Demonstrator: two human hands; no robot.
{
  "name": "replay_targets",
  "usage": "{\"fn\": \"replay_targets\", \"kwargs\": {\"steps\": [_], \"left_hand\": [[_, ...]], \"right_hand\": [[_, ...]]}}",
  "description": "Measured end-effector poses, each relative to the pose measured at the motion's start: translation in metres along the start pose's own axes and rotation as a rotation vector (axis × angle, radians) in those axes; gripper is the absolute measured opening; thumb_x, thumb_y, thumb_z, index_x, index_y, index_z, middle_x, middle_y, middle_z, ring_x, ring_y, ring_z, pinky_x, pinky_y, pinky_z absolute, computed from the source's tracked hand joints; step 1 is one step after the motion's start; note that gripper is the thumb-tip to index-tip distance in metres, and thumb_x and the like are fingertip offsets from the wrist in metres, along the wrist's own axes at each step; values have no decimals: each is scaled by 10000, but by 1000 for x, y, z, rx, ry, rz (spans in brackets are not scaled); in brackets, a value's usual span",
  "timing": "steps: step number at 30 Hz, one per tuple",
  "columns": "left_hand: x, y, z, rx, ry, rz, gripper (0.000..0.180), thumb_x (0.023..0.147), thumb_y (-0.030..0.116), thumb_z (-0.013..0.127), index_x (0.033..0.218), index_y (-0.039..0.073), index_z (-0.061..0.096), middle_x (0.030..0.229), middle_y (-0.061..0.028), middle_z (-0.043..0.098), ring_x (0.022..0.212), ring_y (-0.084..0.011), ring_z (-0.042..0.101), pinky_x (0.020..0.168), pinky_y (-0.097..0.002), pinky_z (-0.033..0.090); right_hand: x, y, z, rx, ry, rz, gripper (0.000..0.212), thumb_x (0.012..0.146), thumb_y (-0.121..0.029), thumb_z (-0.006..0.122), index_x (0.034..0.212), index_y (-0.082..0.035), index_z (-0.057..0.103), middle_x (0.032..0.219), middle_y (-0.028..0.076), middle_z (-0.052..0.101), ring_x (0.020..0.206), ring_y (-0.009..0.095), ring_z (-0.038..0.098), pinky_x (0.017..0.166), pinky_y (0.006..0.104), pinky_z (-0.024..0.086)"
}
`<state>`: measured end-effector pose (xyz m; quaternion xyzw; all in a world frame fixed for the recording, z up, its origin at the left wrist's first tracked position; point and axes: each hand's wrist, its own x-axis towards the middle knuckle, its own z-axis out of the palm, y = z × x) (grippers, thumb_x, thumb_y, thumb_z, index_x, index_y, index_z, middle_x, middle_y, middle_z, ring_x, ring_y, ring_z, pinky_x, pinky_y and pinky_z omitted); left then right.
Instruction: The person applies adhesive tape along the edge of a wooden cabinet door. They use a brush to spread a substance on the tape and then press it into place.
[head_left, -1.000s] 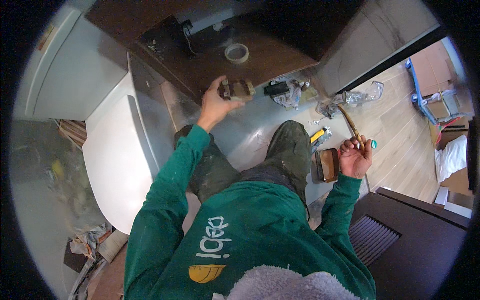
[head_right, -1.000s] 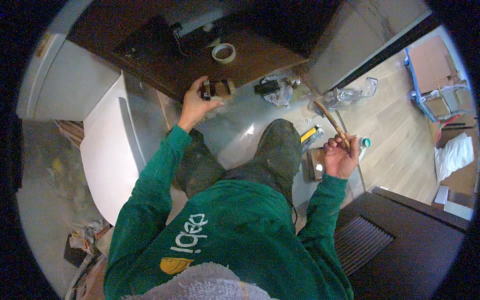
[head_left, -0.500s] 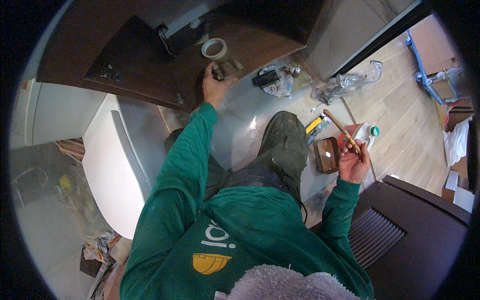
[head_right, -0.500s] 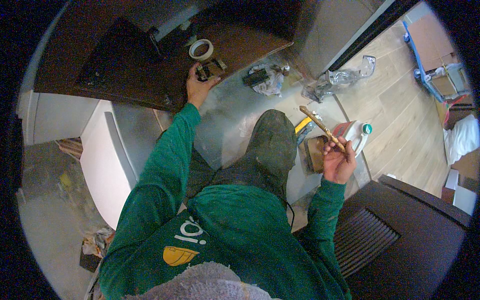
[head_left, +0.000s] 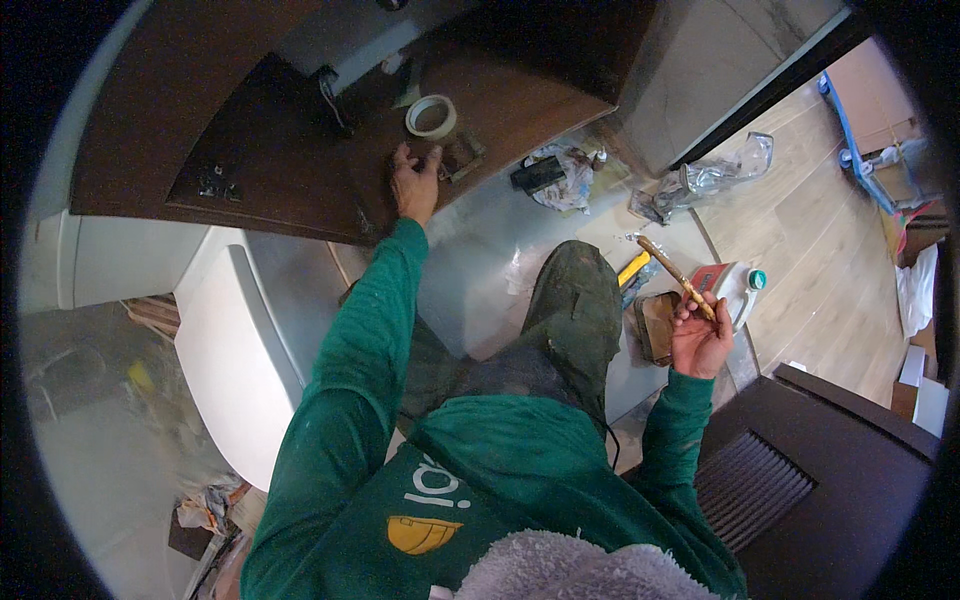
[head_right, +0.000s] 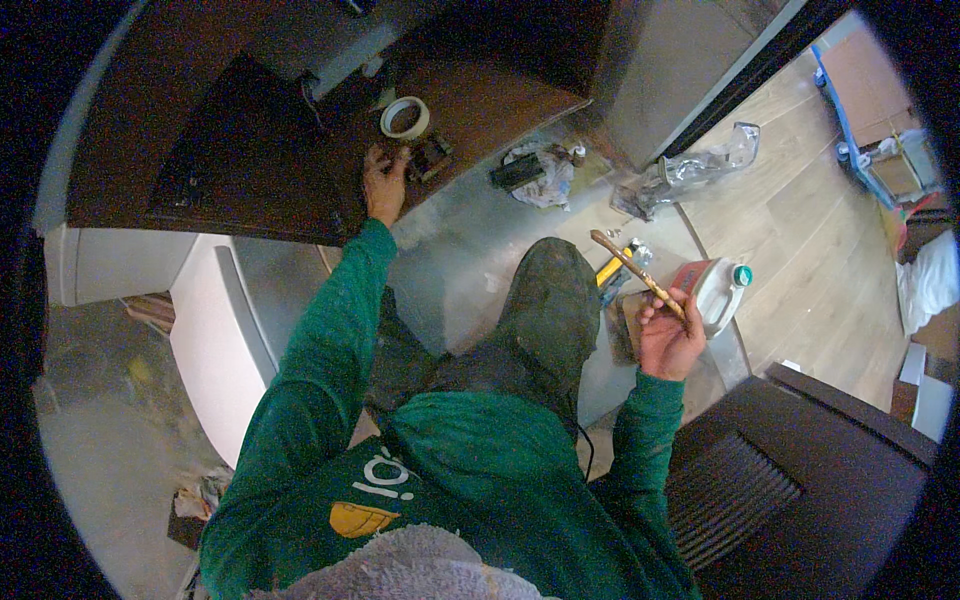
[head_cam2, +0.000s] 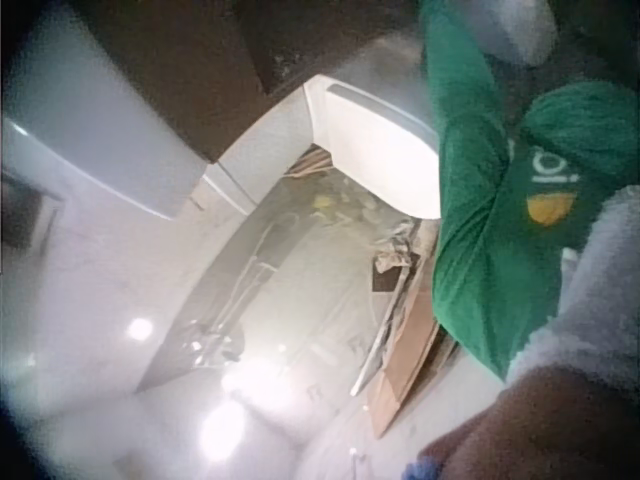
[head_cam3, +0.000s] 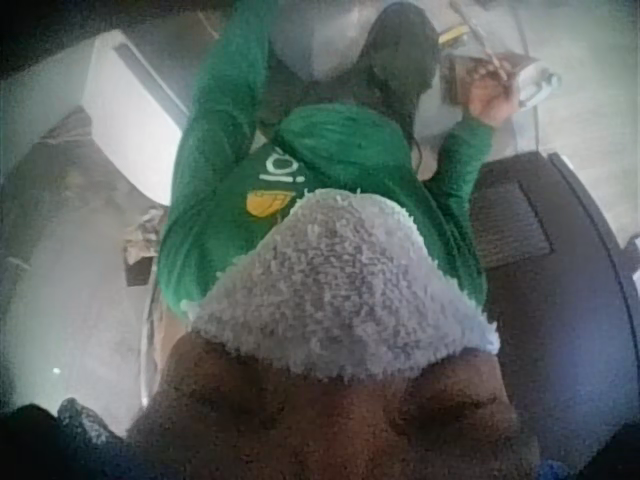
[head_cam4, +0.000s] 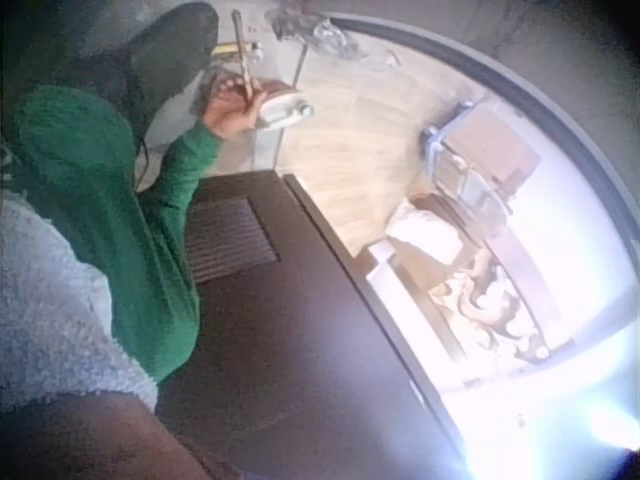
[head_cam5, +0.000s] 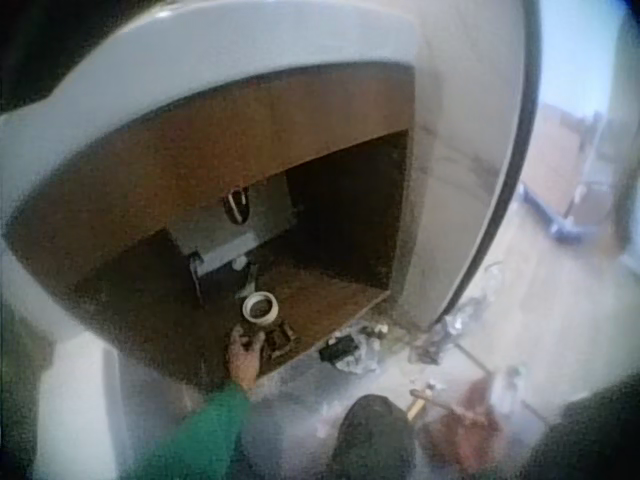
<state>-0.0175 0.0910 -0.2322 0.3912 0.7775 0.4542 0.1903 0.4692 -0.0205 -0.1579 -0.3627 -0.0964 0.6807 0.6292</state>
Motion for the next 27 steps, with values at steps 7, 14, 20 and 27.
{"fn": "replay_targets", "kwargs": {"steps": [7,14,20,27], "left_hand": [[91,-8,18,256,-249,95,389,835,66,613,1214,24,688,1113,-262,709,1070,-396,681,948,-472,522],[122,-11,5,680,-293,367,307,780,70,681,1074,17,754,1049,-266,720,982,-438,694,892,-478,556],[35,83,-35,58,-187,260,343,778,174,779,1077,11,734,947,-215,730,871,-415,695,811,-467,561],[-117,188,-193,-194,-481,627,324,838,96,754,1145,5,709,989,-127,672,852,-237,649,767,-359,532]], "right_hand": [[10,-6,10,109,-106,-131,296,1035,-304,548,1031,-28,657,803,86,588,760,215,539,690,340,443],[0,-32,37,-154,22,-399,393,1065,-397,526,997,-35,663,963,84,625,885,231,600,764,373,510],[0,-15,127,-332,-294,-491,461,1091,-394,452,1060,10,670,1147,155,674,1058,317,654,939,430,530],[-34,54,253,-759,-697,-401,350,1071,-238,510,1271,14,648,1236,135,690,652,104,592,590,219,443]]}}
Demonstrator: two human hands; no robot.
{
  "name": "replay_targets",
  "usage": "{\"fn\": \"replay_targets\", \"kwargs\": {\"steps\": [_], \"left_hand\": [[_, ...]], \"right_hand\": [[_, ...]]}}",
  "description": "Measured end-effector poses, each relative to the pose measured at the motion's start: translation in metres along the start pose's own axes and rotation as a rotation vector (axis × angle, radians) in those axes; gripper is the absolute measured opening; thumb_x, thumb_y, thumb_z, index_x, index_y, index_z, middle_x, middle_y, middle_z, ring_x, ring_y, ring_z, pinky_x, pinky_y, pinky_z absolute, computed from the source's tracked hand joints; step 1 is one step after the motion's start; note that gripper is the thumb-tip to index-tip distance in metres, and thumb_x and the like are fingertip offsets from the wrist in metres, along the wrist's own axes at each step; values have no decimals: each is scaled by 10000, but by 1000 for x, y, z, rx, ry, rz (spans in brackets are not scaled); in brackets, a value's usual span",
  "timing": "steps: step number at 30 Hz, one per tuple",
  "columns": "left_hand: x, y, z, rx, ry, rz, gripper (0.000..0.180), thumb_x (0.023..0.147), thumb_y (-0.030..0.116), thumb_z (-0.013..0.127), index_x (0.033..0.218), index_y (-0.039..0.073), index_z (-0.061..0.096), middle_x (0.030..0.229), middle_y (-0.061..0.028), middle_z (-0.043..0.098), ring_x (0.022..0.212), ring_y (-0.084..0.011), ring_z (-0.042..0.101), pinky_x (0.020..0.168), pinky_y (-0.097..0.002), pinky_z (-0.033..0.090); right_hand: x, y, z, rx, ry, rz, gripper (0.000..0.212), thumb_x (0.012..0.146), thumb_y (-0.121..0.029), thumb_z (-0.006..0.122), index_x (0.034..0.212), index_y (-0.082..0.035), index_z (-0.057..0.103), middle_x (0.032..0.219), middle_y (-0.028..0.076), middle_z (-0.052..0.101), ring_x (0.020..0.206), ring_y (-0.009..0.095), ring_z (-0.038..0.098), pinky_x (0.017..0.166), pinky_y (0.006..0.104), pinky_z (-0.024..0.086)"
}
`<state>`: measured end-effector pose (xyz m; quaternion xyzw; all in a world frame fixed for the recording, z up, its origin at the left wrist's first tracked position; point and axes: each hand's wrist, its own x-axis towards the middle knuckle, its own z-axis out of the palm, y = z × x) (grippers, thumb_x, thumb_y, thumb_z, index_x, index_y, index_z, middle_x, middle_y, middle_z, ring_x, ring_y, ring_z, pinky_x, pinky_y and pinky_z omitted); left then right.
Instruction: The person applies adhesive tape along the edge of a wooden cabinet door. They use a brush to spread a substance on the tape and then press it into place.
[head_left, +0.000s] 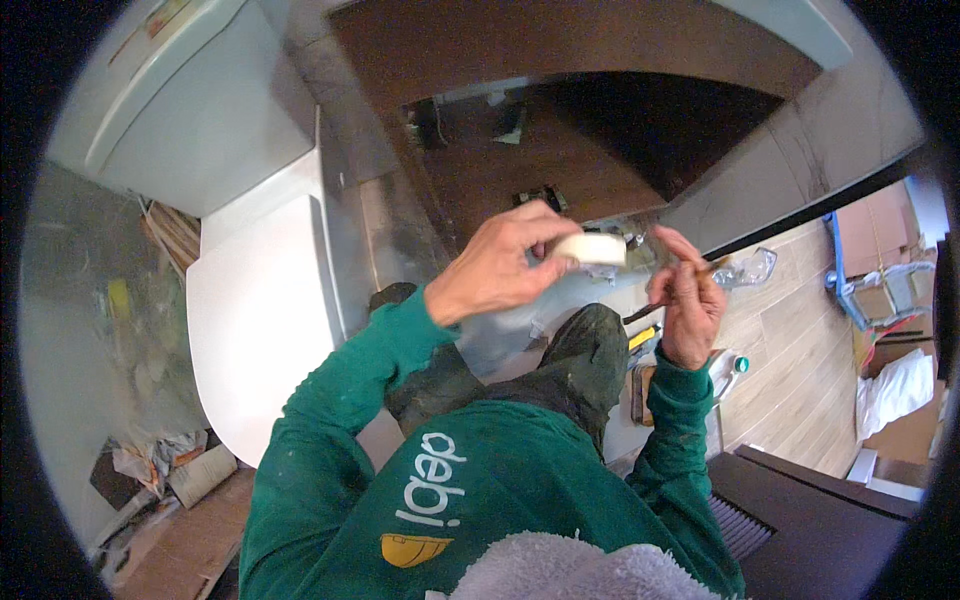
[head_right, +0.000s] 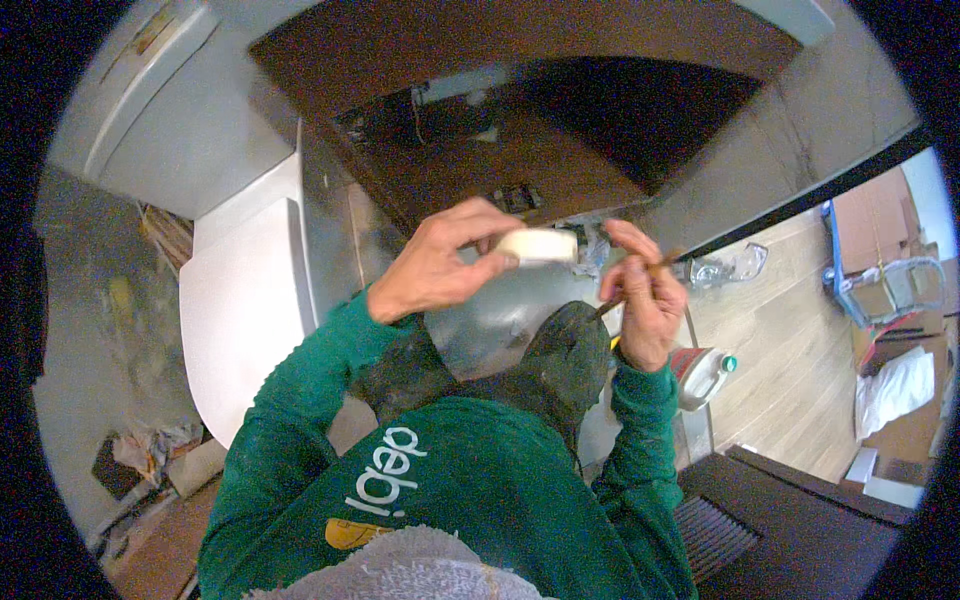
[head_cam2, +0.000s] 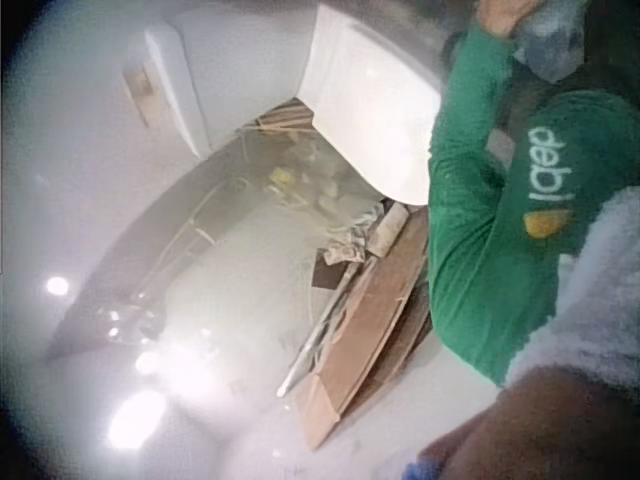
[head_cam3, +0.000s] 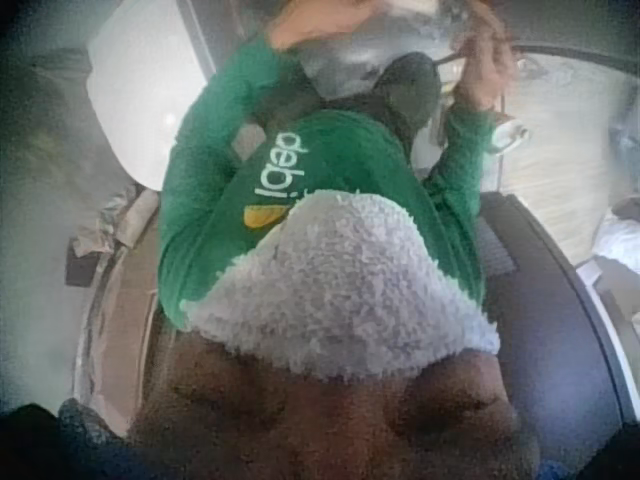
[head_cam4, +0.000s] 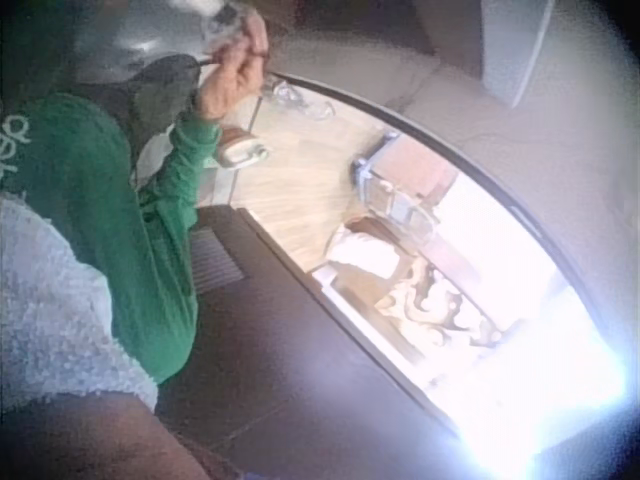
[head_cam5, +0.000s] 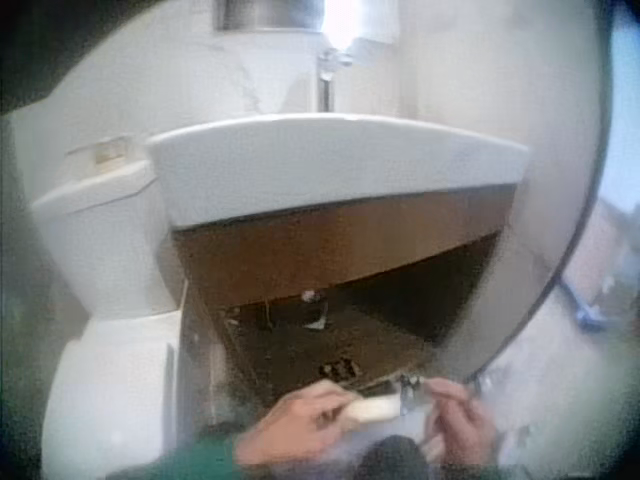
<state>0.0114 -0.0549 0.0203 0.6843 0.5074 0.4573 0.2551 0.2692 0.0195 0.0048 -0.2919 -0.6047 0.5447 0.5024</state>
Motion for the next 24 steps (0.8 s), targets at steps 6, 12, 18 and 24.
{"fn": "replay_targets", "kwargs": {"steps": [6,12,18,24], "left_hand": [[-49,30,-78,-131,1,-28,287,879,83,725,1153,-5,713,1050,-118,695,932,-210,657,833,-329,517],[-78,24,-92,108,485,-39,427,894,143,739,1273,-25,638,1192,-172,664,1077,-265,643,949,-366,505],[-24,16,-55,475,739,-2,933,910,399,699,1521,-138,243,1551,-356,320,1454,-475,322,1193,-546,244],[27,36,-62,468,888,114,988,921,426,664,1530,-160,151,1574,-413,182,1482,-549,194,1179,-685,135]], "right_hand": [[-12,-27,79,121,-451,195,412,1027,-247,598,1310,52,623,866,66,705,598,71,529,512,227,390],[-19,-50,92,-141,-391,256,270,959,-160,701,1161,18,713,847,20,710,599,41,517,508,204,366],[-15,-53,86,-219,-221,215,245,950,-139,722,1117,40,718,753,-21,647,559,17,451,492,196,298],[-17,-45,75,-179,-134,226,224,954,-127,715,1096,46,720,746,-29,637,552,10,445,480,193,285]]}}
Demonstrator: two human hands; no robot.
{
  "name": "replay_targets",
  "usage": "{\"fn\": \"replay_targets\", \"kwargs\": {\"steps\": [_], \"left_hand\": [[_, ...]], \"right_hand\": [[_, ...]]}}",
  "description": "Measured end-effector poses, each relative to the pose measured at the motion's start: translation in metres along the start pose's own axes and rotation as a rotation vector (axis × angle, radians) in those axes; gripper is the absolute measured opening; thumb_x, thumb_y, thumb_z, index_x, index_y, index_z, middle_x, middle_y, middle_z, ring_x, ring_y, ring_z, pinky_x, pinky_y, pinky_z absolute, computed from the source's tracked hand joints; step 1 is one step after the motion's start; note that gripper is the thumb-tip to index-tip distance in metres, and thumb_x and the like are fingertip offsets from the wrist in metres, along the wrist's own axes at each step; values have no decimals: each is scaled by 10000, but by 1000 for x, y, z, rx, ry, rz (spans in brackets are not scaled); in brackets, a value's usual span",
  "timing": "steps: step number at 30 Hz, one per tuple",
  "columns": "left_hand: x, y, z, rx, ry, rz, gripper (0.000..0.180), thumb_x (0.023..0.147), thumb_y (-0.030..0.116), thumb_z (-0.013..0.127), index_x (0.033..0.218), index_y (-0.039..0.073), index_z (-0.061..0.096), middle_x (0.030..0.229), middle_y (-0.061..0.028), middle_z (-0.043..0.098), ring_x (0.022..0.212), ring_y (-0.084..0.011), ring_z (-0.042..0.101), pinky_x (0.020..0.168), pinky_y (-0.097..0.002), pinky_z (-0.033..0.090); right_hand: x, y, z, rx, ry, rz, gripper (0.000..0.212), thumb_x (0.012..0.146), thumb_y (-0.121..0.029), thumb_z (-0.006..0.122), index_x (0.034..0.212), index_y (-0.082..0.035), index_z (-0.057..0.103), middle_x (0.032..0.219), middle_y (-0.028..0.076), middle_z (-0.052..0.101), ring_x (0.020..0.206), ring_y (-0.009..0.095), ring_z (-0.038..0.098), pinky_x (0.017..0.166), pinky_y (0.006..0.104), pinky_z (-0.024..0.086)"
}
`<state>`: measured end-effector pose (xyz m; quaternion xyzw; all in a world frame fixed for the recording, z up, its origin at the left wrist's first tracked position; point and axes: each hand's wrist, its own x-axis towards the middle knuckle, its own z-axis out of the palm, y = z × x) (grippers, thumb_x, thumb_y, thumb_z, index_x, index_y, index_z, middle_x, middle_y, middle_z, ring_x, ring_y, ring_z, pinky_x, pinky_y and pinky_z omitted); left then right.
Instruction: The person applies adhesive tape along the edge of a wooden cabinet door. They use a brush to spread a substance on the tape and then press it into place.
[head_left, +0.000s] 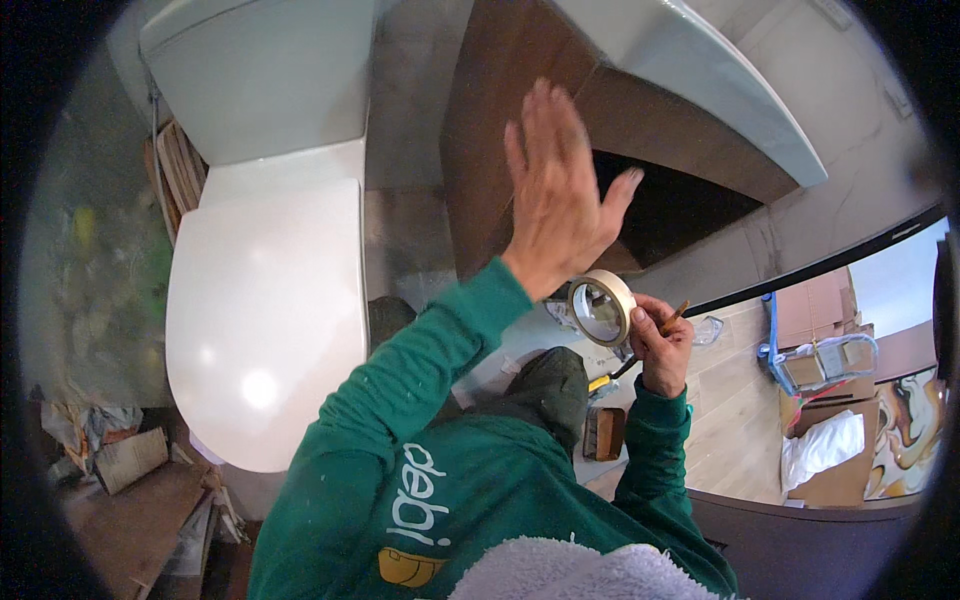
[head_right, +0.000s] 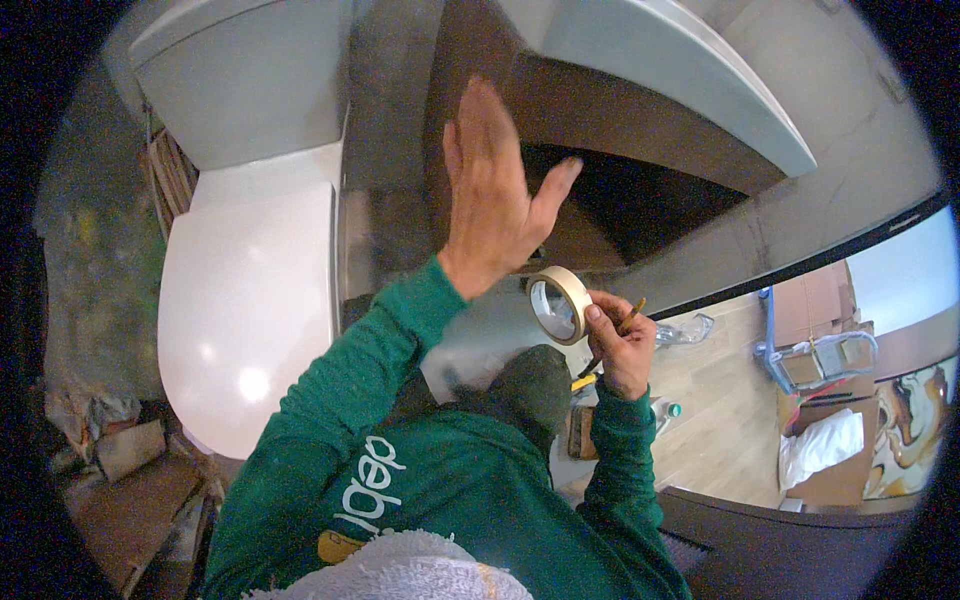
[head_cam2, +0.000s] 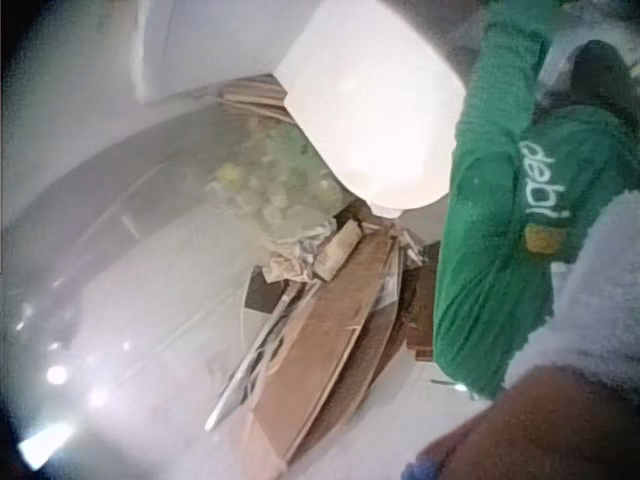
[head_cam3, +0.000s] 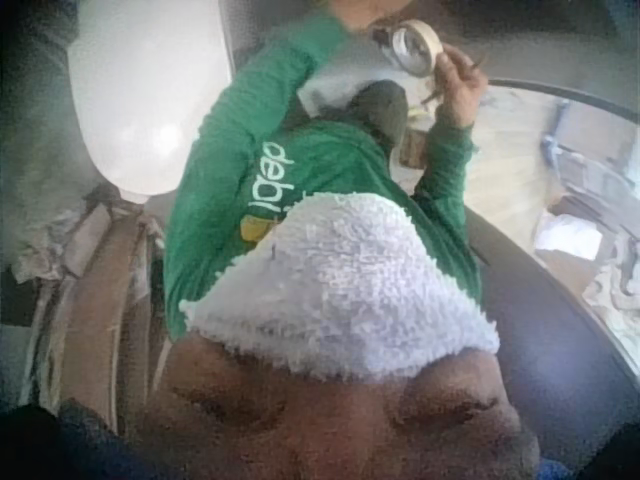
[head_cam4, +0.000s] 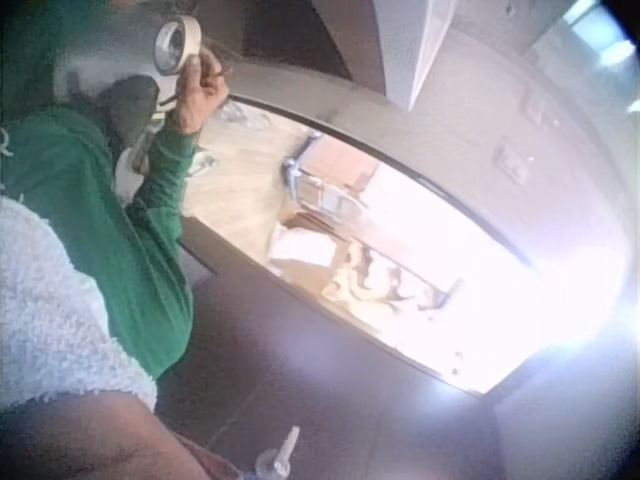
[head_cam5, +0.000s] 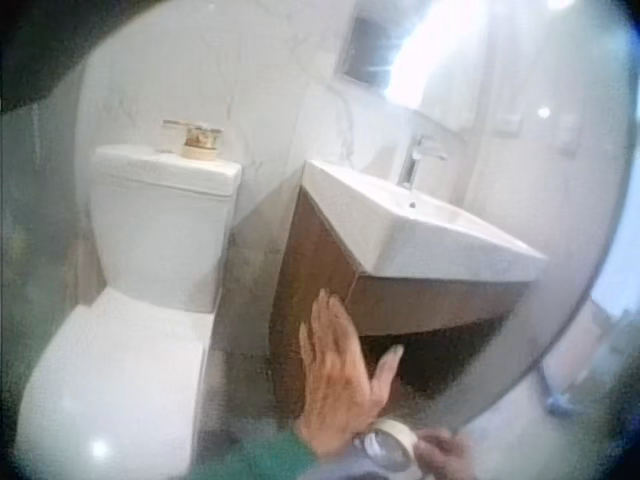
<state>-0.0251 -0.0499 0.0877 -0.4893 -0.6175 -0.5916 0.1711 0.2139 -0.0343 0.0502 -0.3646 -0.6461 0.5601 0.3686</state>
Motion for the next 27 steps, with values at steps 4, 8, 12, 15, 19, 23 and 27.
{"fn": "replay_targets", "kwargs": {"steps": [4,8,12,15,19,23,27], "left_hand": [[23,3,12,30,186,99,977,910,456,669,1529,-139,203,1578,-381,239,1468,-521,251,1172,-653,189],[-45,-17,26,25,112,-138,990,901,445,678,1549,-119,185,1600,-370,204,1484,-517,228,1174,-653,180],[-148,-52,45,56,-37,-439,1001,887,331,707,1560,-116,117,1622,-353,148,1515,-509,150,1194,-662,104],[-210,-80,55,99,-203,-641,1016,904,353,695,1583,-84,77,1654,-310,100,1540,-444,127,1216,-619,85],[-267,-119,66,122,-282,-746,982,902,332,701,1577,-83,120,1639,-307,161,1531,-437,166,1213,-619,114],[-302,-153,69,111,-352,-858,918,906,308,700,1547,-110,193,1593,-317,280,1499,-456,239,1193,-639,168],[-309,-166,67,169,-463,-953,868,902,313,706,1529,-94,265,1581,-309,308,1485,-451,273,1183,-638,195]], "right_hand": [[2,12,-9,-37,33,2,231,949,-130,722,1103,43,720,739,-19,643,531,17,447,466,195,293],[-2,26,-21,-54,65,34,250,944,-142,731,1115,40,717,735,-6,649,508,27,442,451,200,299],[-8,36,-34,-102,90,81,277,934,-166,741,1121,37,719,714,-22,617,501,26,419,447,209,273],[-9,41,-40,-124,85,99,273,936,-169,738,1122,30,723,716,-28,614,502,24,410,449,210,261],[-10,44,-41,-141,101,121,265,945,-150,719,1134,36,713,708,-25,611,489,27,402,443,205,258],[-12,47,-38,-108,109,149,263,957,-114,687,1161,53,692,709,-12,618,470,28,393,430,189,261],[-12,47,-33,-105,118,132,264,939,-158,732,1111,42,715,691,-28,598,476,29,397,437,211,246]]}}
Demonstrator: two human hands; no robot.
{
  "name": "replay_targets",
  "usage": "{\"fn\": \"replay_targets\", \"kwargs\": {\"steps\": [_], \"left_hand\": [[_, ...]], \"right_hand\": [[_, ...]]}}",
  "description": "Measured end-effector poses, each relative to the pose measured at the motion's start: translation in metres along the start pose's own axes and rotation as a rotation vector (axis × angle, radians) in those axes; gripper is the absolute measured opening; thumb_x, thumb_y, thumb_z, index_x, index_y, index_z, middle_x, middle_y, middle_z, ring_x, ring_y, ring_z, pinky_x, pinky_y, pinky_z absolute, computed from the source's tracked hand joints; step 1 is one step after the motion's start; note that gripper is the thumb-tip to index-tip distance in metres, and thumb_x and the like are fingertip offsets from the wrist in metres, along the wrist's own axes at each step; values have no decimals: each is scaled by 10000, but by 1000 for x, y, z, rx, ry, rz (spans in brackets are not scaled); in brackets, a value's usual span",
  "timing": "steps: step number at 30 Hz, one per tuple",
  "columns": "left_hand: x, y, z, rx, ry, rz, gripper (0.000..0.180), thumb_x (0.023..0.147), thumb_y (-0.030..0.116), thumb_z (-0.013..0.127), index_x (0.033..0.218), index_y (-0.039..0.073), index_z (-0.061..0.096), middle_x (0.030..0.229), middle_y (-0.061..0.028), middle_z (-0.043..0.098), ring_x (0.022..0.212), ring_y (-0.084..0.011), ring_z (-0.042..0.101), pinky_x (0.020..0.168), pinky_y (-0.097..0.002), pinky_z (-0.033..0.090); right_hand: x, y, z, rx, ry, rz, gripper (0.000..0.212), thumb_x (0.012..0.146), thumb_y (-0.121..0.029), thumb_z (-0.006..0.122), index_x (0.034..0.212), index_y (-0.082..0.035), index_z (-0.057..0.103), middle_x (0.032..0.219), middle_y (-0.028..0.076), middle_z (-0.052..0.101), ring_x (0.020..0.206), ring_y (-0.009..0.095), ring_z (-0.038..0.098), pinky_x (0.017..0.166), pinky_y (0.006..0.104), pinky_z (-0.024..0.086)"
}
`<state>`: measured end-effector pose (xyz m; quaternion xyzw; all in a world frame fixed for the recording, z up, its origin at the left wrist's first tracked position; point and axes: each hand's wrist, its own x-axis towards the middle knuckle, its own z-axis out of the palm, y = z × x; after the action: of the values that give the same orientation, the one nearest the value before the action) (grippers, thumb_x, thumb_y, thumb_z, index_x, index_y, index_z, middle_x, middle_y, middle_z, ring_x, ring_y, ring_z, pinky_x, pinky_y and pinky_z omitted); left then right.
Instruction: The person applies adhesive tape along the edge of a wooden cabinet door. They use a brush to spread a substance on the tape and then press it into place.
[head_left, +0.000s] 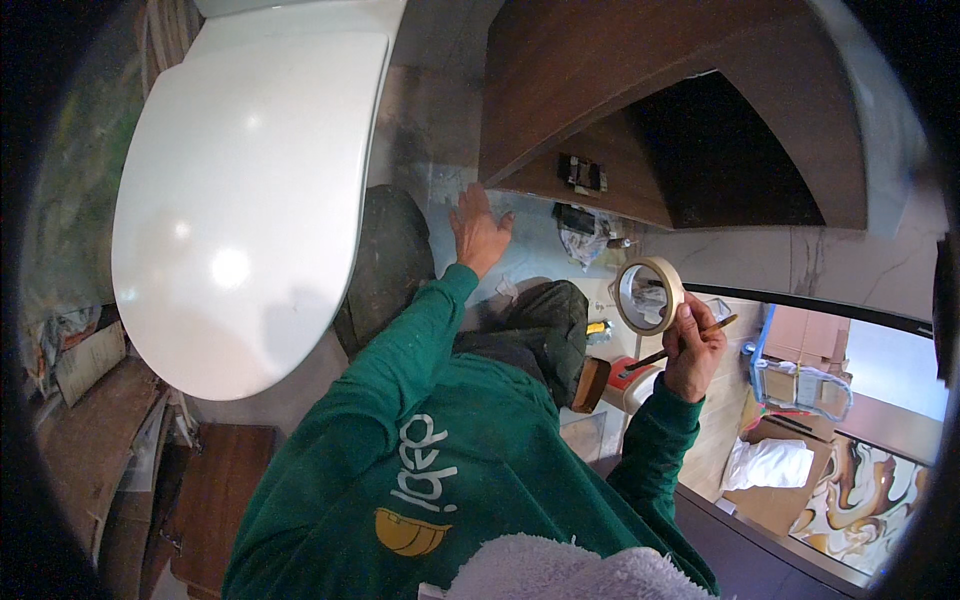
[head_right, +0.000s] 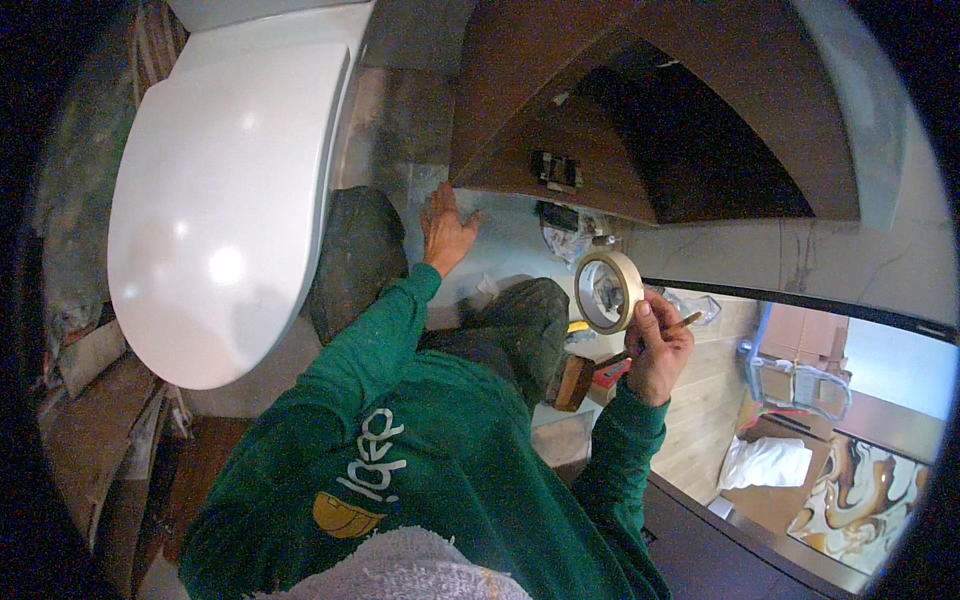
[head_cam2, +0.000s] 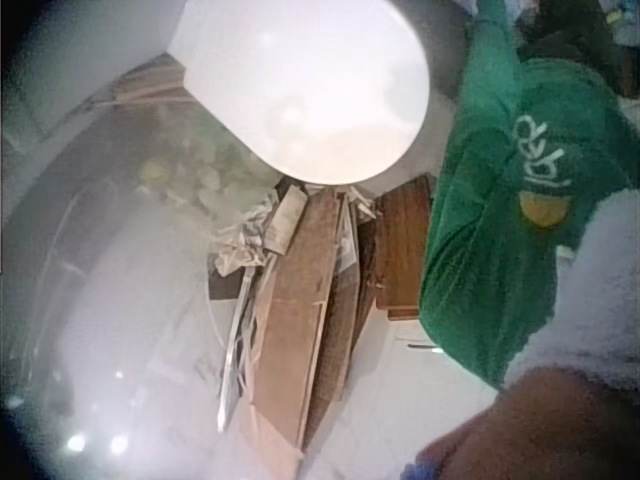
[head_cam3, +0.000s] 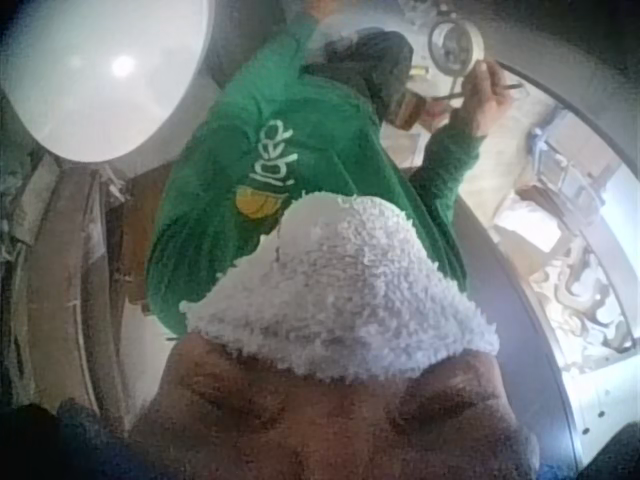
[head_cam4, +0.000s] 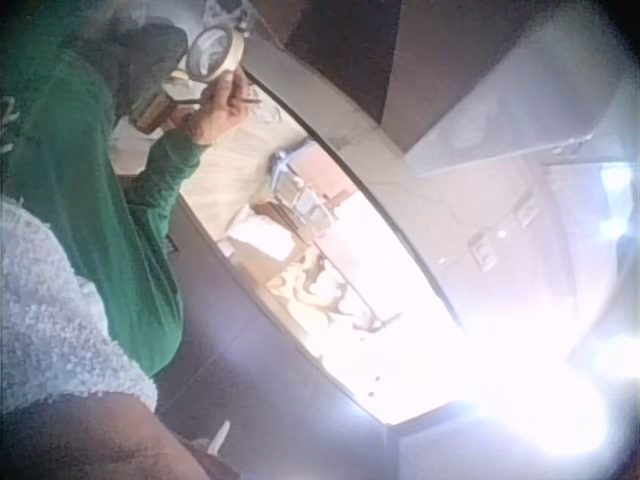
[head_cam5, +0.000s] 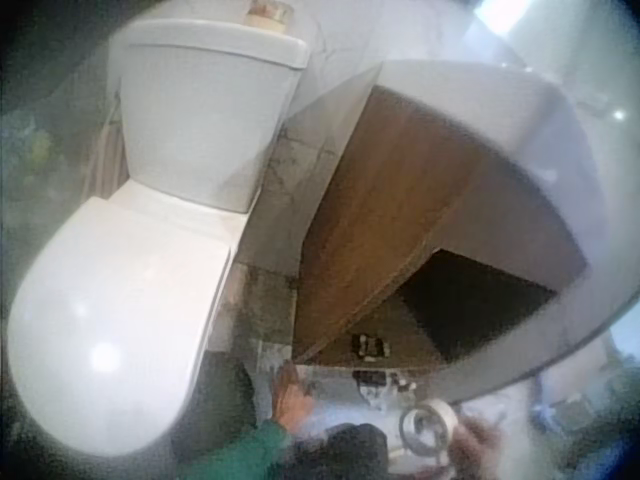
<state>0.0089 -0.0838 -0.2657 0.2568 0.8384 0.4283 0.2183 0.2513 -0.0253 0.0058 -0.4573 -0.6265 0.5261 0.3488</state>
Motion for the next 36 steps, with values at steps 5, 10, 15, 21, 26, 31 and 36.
{"fn": "replay_targets", "kwargs": {"steps": [5,10,15,21,26,31,36], "left_hand": [[0,17,0,-97,84,34,839,873,299,718,1494,-101,322,1551,-321,346,1455,-466,311,1161,-635,244],[7,-16,-10,-209,181,5,732,858,202,678,1462,-94,390,1478,-334,437,1368,-482,426,1138,-515,354],[7,-55,-5,-268,256,-232,451,855,129,634,1273,-39,628,1289,-295,625,1178,-443,603,1013,-462,470],[20,-52,4,-428,240,-118,243,882,190,625,1010,28,753,1004,-230,729,956,-414,694,839,-479,522],[36,-59,17,-474,253,-102,244,886,204,614,984,31,755,966,-240,723,901,-433,694,812,-479,526],[50,-77,30,-650,262,-188,232,898,197,631,976,16,753,925,-196,745,839,-355,710,773,-440,532],[53,-63,15,-1115,9,-572,317,958,302,678,1025,-7,699,914,-79,720,778,-203,682,648,-380,513]], "right_hand": [[1,-6,9,-4,-18,19,256,940,-148,725,1109,44,715,693,-24,606,476,26,398,436,204,254],[-2,-8,12,-31,8,39,249,937,-140,720,1106,44,718,701,-22,622,478,22,397,434,205,251],[-5,0,12,-34,32,70,253,937,-139,724,1110,44,718,708,-15,634,482,23,402,437,204,253],[-10,3,13,-43,3,50,257,939,-133,721,1119,49,715,730,13,660,494,29,423,447,203,271],[-15,0,9,-39,45,75,257,934,-133,724,1111,52,715,750,29,677,497,27,425,447,202,277],[-18,3,9,-39,64,81,259,930,-134,728,1107,54,715,732,15,660,491,27,418,446,204,272],[-20,3,12,-52,67,74,271,926,-144,737,1112,52,715,687,-15,617,484,25,406,442,207,259]]}}
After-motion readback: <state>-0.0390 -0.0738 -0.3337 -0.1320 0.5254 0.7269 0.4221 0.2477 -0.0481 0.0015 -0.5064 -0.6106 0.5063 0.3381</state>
